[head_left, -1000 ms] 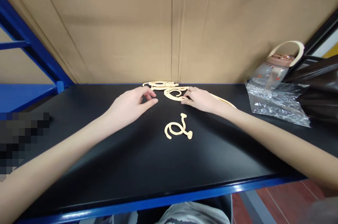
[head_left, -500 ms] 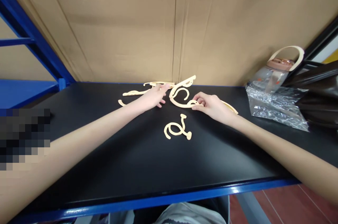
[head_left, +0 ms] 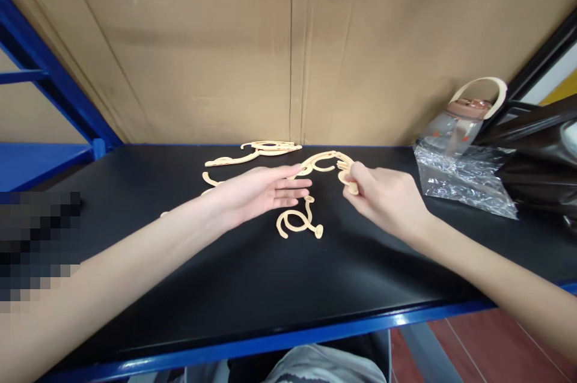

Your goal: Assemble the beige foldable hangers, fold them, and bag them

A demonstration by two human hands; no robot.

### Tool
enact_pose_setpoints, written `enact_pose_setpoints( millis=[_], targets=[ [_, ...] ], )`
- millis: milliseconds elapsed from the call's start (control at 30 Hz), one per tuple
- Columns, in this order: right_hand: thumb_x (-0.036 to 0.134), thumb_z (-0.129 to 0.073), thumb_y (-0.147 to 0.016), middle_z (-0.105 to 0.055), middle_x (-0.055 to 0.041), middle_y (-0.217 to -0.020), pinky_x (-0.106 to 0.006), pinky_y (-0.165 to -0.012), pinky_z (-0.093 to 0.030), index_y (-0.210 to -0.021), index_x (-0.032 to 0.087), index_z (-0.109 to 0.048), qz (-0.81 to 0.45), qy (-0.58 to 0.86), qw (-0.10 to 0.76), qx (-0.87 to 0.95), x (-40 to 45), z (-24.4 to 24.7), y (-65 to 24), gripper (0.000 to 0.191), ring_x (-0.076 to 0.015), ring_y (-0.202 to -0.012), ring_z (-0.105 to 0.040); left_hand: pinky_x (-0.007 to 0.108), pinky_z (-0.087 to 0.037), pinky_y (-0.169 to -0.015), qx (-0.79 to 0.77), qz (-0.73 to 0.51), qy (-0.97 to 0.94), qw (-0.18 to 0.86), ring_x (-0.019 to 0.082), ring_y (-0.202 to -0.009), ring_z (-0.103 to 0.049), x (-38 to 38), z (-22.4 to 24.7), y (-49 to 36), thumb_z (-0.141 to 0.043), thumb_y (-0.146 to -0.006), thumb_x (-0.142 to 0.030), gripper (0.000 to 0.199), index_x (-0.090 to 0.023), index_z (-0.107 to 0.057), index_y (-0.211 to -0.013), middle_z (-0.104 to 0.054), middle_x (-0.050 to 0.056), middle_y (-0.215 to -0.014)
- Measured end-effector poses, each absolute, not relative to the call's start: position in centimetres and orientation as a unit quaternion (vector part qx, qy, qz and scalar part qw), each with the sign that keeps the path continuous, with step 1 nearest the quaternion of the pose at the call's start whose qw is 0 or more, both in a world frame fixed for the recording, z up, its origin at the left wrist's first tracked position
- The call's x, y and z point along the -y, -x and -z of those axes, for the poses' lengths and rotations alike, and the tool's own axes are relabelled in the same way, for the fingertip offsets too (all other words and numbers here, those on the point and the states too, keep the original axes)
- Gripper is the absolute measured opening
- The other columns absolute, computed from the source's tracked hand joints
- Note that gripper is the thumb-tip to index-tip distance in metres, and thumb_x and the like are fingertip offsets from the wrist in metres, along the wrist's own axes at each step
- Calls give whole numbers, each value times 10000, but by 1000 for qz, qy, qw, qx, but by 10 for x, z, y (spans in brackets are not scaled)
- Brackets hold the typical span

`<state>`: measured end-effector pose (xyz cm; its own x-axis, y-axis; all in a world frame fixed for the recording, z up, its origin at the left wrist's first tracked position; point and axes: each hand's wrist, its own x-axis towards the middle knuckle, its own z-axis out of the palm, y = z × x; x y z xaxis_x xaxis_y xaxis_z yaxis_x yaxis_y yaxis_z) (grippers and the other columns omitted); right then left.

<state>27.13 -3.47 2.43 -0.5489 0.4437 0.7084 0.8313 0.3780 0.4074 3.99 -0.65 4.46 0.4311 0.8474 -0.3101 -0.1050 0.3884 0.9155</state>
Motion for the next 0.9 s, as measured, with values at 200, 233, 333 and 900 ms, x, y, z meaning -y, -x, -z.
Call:
enact_pose_setpoints(
  millis=[200, 233, 333, 900],
  targets=[
    [162, -553, -907, -495, 52, -516, -294, -507, -274, -734, 170, -542, 393, 314, 219, 836, 104, -17, -258, 173, -108, -447, -430, 213, -495, -704, -440, -377, -447, 681, 95, -732, -607, 35, -42, -47, -683, -813, -162, 62, -131, -692, -760, -657, 20, -787],
    [154, -561, -903, -531, 38, -552, -298, -512, -278, -748, 160, -559, 384, 300, 217, 846, 113, -13, -256, 154, -110, -473, -450, 214, -491, -704, -444, -373, -458, 674, 95, -736, -601, 39, -41, -50, -680, -815, -173, 66, -134, -683, -762, -644, 11, -772],
    [147, -563, -890, -609, -12, -641, -307, -522, -319, -792, 135, -624, 350, 262, 206, 876, 132, -1, -248, 116, -133, -526, -495, 238, -497, -732, -448, -354, -495, 655, 111, -776, -605, 50, -33, -61, -691, -801, -206, 80, -143, -644, -788, -640, 7, -804],
    [383, -416, -982, -644, -64, -810, -275, -536, -368, -927, 161, -633, 292, 447, 236, 812, 76, -12, -253, 315, -157, -668, -596, 224, -369, -583, -427, -341, -606, 578, 104, -631, -492, 54, -35, -74, -600, -798, -238, 120, -158, -647, -721, -600, -13, -697]
  ],
)
